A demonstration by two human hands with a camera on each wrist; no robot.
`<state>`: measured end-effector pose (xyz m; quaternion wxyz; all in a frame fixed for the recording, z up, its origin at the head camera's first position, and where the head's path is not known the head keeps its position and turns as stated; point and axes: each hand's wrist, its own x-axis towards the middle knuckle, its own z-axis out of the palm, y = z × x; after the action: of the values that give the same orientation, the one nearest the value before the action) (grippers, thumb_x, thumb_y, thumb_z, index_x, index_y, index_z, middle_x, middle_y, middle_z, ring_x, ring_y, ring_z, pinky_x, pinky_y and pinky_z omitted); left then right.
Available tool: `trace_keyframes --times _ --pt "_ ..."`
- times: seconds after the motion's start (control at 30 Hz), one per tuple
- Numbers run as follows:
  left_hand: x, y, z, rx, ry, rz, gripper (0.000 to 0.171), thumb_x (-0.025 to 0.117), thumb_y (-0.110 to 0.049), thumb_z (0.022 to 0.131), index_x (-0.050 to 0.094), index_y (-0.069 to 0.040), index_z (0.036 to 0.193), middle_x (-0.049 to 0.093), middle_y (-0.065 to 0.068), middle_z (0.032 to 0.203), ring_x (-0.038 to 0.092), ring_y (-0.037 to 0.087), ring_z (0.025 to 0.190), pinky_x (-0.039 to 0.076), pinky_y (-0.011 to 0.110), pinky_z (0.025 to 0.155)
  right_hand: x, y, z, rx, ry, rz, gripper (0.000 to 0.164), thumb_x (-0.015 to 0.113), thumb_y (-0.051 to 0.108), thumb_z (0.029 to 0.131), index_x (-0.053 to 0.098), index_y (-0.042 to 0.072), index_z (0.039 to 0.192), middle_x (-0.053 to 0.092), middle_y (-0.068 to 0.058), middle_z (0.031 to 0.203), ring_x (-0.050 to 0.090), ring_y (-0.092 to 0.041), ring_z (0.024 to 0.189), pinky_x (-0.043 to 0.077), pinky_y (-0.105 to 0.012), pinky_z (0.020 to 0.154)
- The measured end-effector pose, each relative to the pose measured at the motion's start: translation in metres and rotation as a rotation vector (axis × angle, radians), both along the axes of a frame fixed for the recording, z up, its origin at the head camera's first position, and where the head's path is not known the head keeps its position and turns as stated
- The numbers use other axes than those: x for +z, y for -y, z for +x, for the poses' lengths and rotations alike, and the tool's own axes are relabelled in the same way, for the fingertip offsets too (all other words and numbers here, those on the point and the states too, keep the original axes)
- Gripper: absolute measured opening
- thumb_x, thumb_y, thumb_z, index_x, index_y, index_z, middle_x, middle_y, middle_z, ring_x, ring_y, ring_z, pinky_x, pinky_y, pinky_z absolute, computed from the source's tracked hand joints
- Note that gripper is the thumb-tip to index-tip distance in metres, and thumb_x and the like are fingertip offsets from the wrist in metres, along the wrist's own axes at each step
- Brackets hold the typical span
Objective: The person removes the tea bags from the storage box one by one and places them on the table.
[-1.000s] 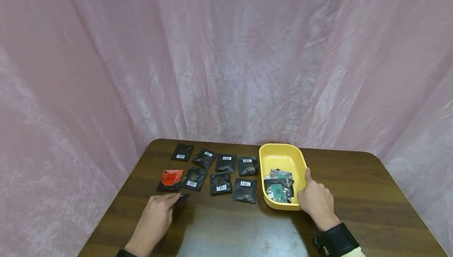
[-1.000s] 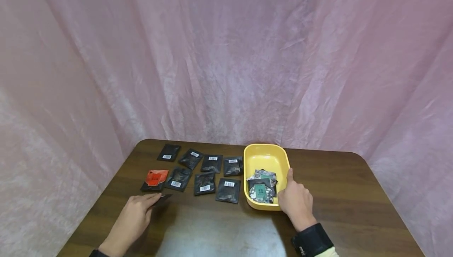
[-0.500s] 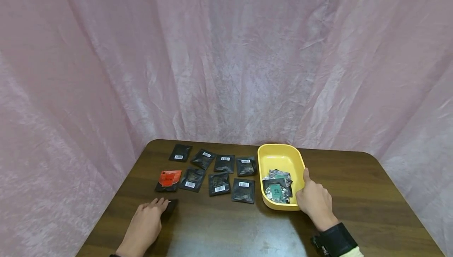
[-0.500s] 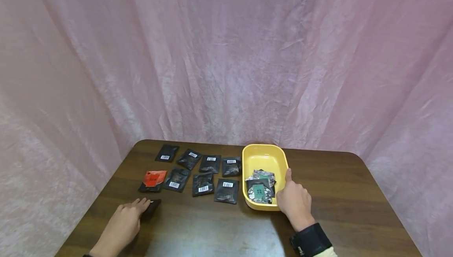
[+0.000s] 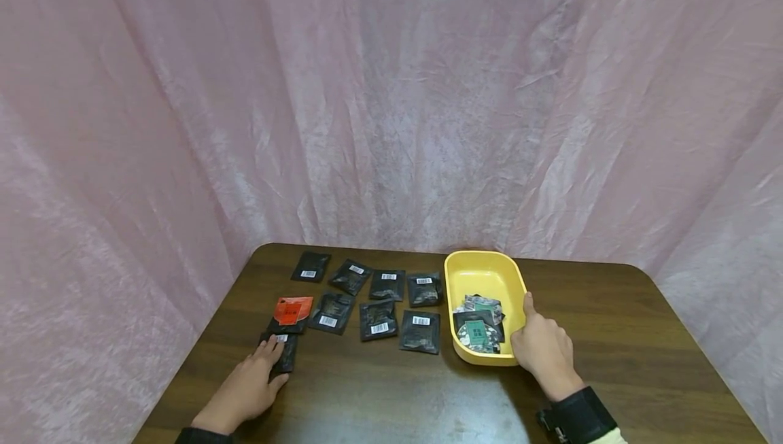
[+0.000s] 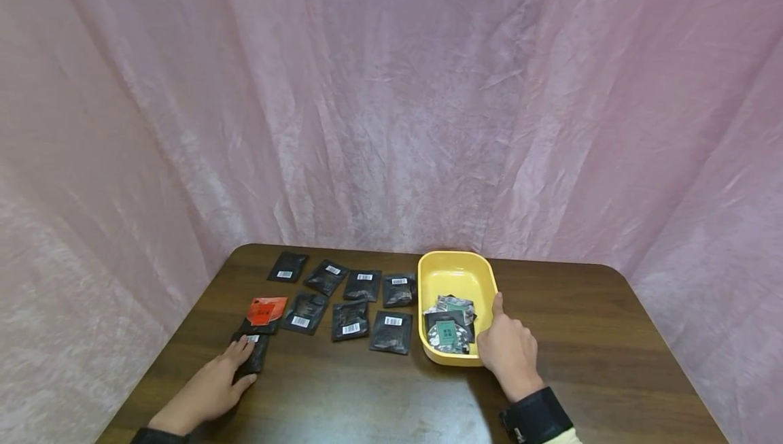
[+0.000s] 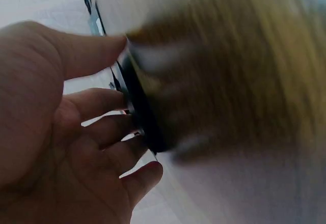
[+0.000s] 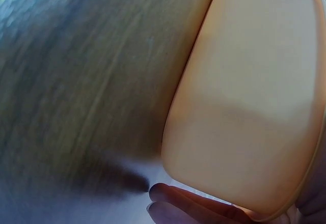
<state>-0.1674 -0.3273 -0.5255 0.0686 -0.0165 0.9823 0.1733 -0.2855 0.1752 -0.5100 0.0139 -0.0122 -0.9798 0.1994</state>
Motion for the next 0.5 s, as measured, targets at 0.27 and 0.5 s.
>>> trace_keyframes --times 0.27,0.5 --pt "-0.006 0.005 -0.012 -0.005 0.049 0.065 0.076 0.073 -0.030 0.101 0.042 0.011 0.157 0.031 0.037 0.168 0.027 0.057 0.158 0.030 0.076 0.121 -0.001 0.000 0.000 -0.002 -0.008 -0.003 0.075 0.049 0.012 0.095 0.027 -0.004 0.165 0.051 -0.010 0.065 0.045 -0.026 0.057 0.033 -0.036 0.052" --pt "-0.005 0.006 -0.015 0.013 0.073 0.059 0.078 0.074 -0.034 0.100 0.043 0.009 0.158 0.030 0.036 0.169 0.027 0.056 0.159 0.030 0.079 0.119 -0.002 0.000 -0.001 -0.002 0.006 -0.001 0.078 0.050 0.012 0.096 0.023 -0.002 0.167 0.046 -0.009 0.064 0.044 -0.025 0.055 0.032 -0.035 0.050"
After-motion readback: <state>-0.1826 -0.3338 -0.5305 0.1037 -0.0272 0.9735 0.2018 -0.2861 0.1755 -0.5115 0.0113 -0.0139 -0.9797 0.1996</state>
